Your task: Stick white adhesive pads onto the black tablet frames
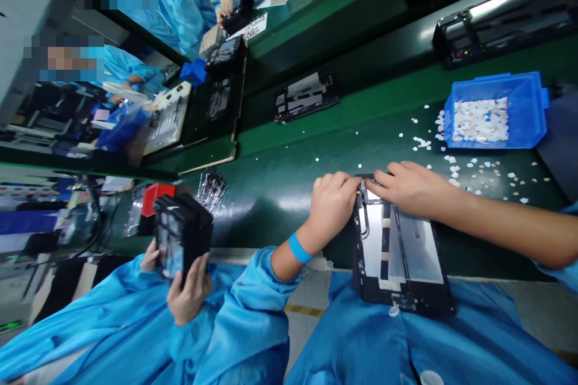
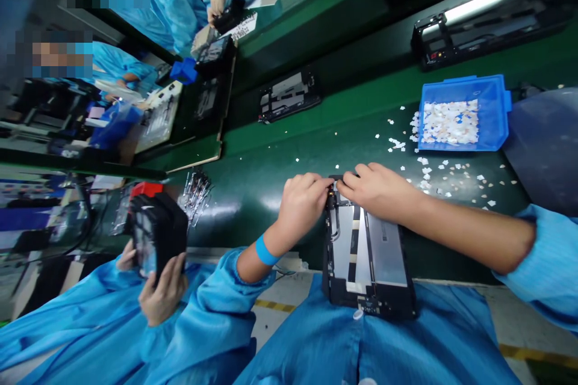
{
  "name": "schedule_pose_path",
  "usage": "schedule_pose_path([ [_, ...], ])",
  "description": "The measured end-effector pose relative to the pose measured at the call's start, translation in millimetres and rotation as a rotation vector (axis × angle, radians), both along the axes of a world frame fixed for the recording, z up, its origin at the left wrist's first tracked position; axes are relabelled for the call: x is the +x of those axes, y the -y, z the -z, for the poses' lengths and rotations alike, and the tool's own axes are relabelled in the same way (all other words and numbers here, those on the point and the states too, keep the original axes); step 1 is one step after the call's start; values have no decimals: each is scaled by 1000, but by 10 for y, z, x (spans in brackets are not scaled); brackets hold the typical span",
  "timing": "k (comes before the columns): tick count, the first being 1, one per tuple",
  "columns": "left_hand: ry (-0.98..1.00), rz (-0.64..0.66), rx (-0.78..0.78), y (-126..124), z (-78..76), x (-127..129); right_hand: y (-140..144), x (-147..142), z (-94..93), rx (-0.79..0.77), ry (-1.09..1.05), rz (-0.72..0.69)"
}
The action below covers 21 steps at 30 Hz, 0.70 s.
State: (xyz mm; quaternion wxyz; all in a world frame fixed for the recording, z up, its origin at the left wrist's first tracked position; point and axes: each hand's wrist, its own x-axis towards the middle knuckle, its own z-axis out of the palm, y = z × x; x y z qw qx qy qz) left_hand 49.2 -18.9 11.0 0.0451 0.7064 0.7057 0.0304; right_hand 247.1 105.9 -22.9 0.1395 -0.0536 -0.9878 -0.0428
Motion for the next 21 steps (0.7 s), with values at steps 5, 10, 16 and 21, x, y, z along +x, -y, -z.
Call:
schedule_pose_path([
  [5,-117,138,-8,173,66,-52,-13,12,-27,-2,6,-15],
  [10,-186,194,-76,173,56,-34,-30,36,-43,16,25,-27],
  [16,-208,254,-99,111,-8,24,-43,49,-34,48,52,-39],
  [21,-114,244,-40,84,-23,-174,-62,76,8,22,30,-36],
])
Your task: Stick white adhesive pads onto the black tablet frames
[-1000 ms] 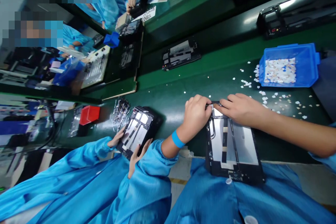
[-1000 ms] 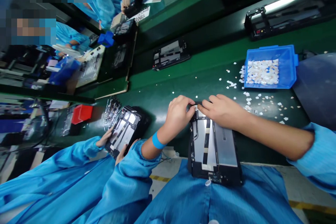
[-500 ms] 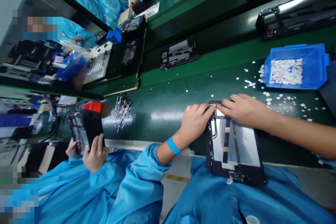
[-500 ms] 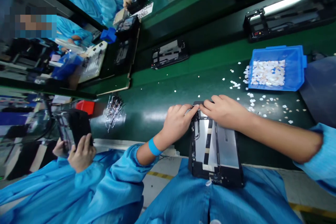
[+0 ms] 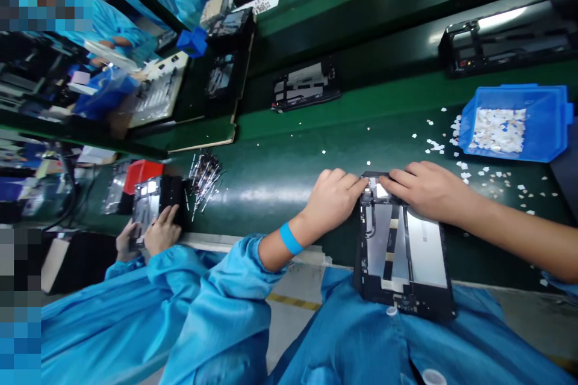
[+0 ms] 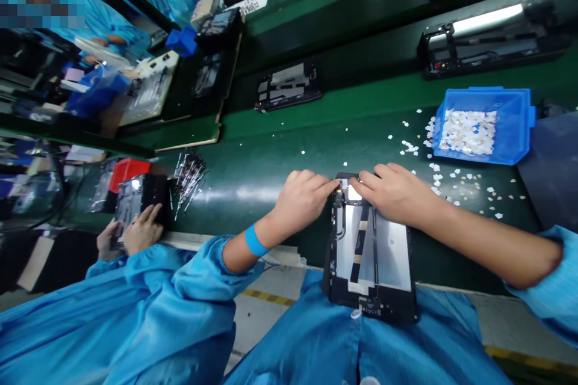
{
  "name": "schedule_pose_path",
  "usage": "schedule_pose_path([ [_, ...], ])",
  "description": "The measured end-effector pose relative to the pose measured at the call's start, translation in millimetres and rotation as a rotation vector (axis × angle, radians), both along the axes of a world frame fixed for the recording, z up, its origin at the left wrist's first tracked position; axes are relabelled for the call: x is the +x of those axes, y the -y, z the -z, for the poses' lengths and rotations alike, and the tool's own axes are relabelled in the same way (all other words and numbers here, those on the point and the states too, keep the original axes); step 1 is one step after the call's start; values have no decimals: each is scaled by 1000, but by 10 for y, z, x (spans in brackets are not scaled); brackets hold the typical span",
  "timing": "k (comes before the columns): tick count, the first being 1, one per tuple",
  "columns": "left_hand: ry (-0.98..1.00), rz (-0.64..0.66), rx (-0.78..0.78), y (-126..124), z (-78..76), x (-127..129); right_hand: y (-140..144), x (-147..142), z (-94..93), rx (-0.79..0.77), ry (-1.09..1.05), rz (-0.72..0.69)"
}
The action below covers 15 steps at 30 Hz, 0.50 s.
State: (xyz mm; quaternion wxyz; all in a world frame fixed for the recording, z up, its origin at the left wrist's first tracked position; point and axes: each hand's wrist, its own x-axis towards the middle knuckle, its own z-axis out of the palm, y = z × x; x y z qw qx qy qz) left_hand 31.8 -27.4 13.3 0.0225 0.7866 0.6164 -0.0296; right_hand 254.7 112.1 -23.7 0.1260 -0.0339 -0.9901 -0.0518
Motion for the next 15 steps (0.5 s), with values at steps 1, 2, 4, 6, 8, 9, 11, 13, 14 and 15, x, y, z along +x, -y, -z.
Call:
schedule_pose_path([
  [1,7,-18,27,12,10,-27,-1,3,7,-3,-3,1],
  [2,7,-28,48,28,22,-40,-1,5,13,-5,-4,3],
  [4,-4,-23,63,62,45,-21,1,7,19,-5,-2,9],
  [6,-23,-9,53,83,51,35,5,8,19,-4,2,12],
  [8,-46,0,31,90,34,96,8,11,17,-4,5,13],
  [9,-58,3,21,92,21,121,9,13,17,-4,5,15],
  [11,-80,19,12,99,-4,151,12,17,18,-13,1,20],
  [13,-92,31,23,120,-9,160,14,19,19,-31,-10,24],
  [14,-94,29,34,134,-3,160,14,19,19,-38,-14,25],
  [15,-94,23,45,149,10,158,14,18,19,-42,-12,26],
])
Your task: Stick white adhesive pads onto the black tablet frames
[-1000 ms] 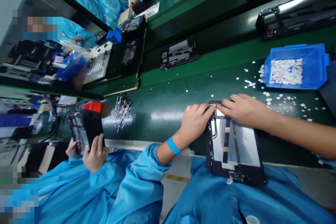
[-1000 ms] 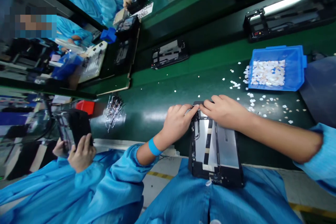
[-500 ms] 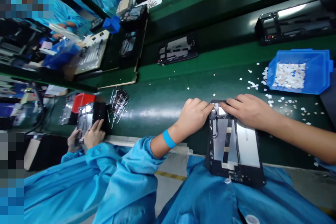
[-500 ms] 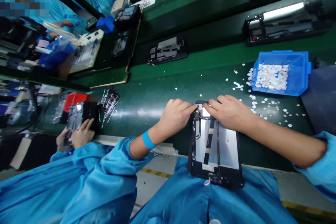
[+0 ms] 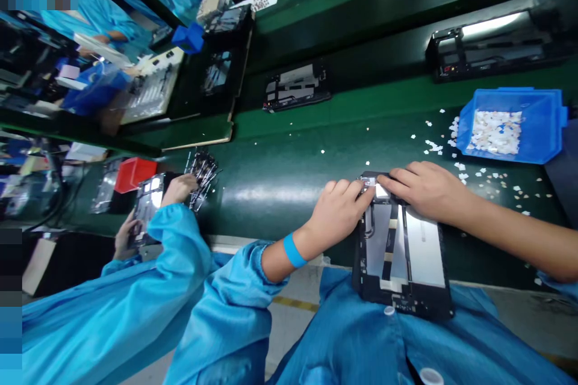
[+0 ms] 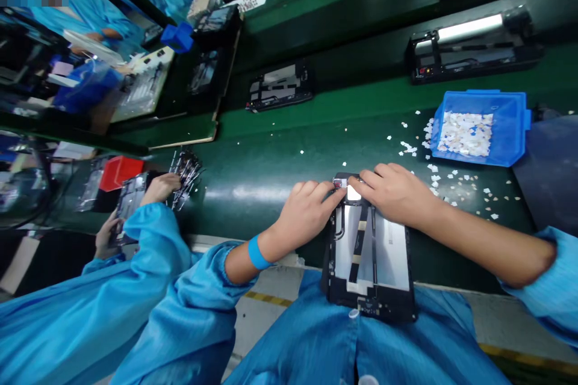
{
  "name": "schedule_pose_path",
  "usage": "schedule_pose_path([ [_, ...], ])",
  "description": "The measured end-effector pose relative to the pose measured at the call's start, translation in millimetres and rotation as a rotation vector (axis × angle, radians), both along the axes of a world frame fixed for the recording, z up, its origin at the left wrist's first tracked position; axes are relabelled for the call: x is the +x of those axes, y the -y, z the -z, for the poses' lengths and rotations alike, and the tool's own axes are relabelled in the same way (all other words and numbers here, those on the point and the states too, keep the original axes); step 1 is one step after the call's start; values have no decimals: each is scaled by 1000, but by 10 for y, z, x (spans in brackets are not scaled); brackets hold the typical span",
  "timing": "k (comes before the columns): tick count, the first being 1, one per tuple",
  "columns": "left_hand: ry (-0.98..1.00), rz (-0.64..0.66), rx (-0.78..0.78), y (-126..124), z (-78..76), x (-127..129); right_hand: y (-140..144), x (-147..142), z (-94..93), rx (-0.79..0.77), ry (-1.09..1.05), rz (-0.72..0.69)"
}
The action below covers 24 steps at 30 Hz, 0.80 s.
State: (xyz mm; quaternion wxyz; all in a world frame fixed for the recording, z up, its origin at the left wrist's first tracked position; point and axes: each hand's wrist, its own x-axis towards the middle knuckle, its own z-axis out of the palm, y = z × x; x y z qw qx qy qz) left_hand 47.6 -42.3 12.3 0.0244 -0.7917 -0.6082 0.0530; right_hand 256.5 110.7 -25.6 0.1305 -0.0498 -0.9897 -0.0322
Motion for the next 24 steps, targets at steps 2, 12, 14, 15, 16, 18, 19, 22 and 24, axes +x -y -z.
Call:
schedule_pose_path([
  [2,5,-13,22,25,34,-7,-4,-3,1,4,19,2],
  [12,233,-147,100,56,88,-80,119,-54,-185,-1012,-272,334],
  [14,238,-91,106,83,112,-59,192,-98,-251,-1516,-388,511],
  [15,230,-67,110,95,129,-47,221,-124,-275,-1736,-448,577],
  [16,219,-53,114,103,146,-35,245,-152,-292,-1910,-509,620],
  [18,206,-46,120,105,177,-18,276,-210,-314,-2099,-614,666],
  [19,209,-48,123,98,187,-15,285,-239,-322,-2130,-655,681],
  [22,232,-47,123,58,202,-23,297,-329,-354,-2138,-733,700],
  [24,256,-49,113,25,208,-38,297,-384,-377,-2146,-755,698],
])
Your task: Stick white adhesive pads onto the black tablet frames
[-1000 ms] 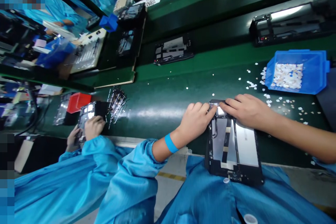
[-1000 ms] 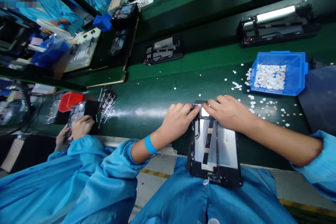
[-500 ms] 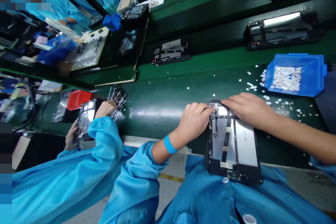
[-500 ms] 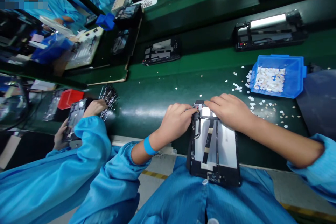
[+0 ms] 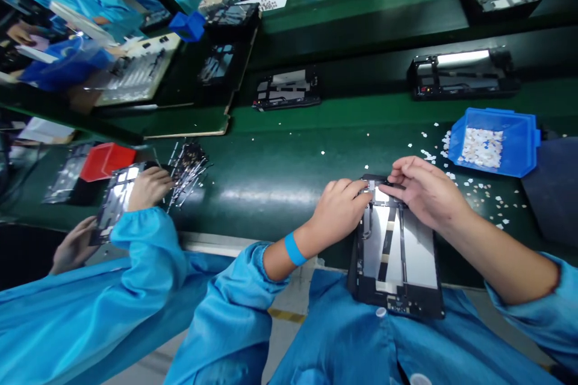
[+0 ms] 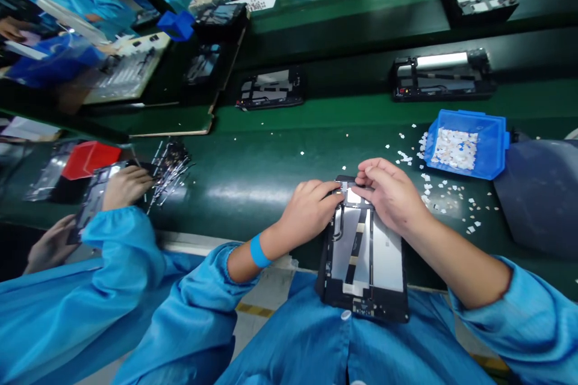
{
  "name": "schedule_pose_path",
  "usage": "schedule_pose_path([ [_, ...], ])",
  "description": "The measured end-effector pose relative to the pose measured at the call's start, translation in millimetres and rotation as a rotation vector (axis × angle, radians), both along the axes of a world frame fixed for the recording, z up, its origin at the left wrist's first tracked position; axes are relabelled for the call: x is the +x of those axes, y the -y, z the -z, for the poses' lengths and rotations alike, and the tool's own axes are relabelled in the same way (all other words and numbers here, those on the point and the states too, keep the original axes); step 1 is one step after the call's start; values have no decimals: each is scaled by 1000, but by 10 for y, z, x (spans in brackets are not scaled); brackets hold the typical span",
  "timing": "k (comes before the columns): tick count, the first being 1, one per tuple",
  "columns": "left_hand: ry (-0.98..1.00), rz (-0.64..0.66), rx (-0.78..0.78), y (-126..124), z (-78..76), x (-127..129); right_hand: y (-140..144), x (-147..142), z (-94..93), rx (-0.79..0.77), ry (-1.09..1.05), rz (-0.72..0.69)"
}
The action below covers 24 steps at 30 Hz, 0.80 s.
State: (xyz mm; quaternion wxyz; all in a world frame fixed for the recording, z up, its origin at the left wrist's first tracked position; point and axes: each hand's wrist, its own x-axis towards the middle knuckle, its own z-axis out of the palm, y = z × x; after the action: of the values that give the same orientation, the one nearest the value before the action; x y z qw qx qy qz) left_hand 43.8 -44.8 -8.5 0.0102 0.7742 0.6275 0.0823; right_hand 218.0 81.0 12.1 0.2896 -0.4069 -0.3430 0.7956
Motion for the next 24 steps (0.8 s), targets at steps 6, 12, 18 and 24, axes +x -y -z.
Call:
schedule_pose_path([
  [6,165,-63,-19,-94,12,-43,-40,-85,11,-53,2,17],
  [12,87,-179,-37,-232,-35,20,-53,-109,23,-119,-17,39],
  [18,-1,-169,-60,-274,-80,51,-51,-122,-4,-62,-9,-27],
  [24,-36,-168,-57,-329,-109,75,-135,-104,121,-145,-78,38],
])
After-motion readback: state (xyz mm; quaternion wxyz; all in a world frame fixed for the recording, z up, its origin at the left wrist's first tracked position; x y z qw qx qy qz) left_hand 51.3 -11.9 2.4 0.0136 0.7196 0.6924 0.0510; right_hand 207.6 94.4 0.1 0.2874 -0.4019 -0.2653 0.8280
